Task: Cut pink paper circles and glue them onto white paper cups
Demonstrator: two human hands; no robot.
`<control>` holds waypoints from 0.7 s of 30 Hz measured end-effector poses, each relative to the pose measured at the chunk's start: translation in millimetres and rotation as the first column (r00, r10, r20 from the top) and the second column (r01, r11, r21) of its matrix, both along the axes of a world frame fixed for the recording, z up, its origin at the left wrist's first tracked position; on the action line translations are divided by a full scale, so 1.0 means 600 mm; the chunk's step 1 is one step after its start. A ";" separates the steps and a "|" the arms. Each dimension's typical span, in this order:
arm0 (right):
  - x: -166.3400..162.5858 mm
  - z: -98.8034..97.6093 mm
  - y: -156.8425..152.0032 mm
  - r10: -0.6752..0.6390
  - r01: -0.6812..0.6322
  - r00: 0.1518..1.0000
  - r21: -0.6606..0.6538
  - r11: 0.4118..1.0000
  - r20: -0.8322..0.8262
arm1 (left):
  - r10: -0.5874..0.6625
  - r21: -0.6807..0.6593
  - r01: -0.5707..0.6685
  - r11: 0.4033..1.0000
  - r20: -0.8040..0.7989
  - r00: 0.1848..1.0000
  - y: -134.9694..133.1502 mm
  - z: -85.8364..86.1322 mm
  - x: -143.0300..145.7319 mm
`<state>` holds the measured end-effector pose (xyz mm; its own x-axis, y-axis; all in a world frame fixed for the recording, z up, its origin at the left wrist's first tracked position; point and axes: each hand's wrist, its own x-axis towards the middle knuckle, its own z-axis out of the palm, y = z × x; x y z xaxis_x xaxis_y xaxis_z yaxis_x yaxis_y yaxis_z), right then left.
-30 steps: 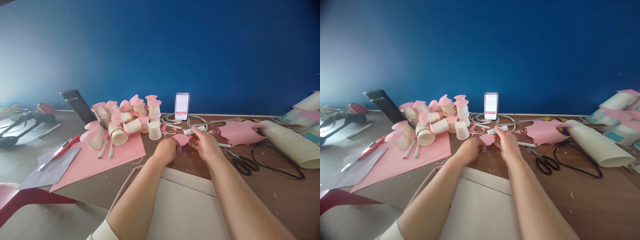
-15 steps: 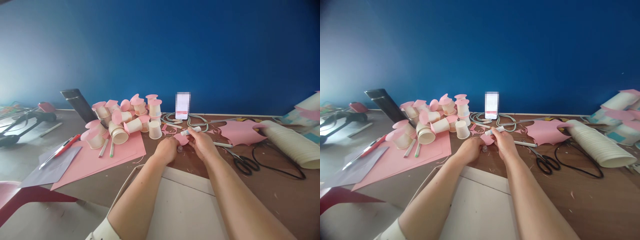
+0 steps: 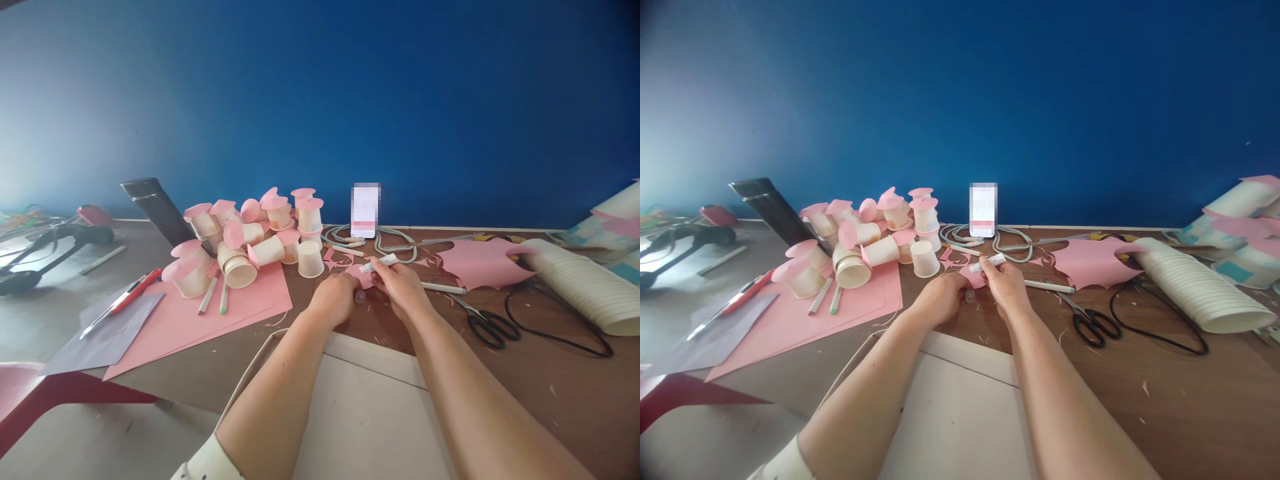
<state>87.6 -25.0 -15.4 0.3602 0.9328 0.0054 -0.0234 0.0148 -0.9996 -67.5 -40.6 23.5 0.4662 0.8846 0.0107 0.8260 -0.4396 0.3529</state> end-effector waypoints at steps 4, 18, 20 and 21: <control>0.000 0.003 -0.001 -0.004 0.004 1.000 -0.015 1.000 0.001 | -0.062 0.009 0.062 0.998 0.002 0.998 0.000 0.000 -0.002; 0.002 0.045 -0.023 -0.056 0.050 0.995 -0.071 0.996 -0.088 | -0.068 0.023 0.070 0.997 -0.089 0.994 -0.004 0.008 0.002; 0.003 0.043 -0.023 -0.057 0.052 0.996 -0.068 0.996 -0.075 | -0.056 0.017 0.058 0.998 -0.101 0.993 -0.005 0.012 0.002; 0.004 0.041 -0.022 -0.060 0.055 0.996 -0.071 0.996 -0.072 | -0.045 0.014 0.046 0.999 -0.099 0.994 -0.004 0.013 0.002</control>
<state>90.1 -38.2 9.3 0.4105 0.9078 -0.0863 -0.0982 -0.0501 -0.9939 -66.4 -43.2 31.2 0.5053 0.8626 -0.0229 0.8354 -0.4824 0.2633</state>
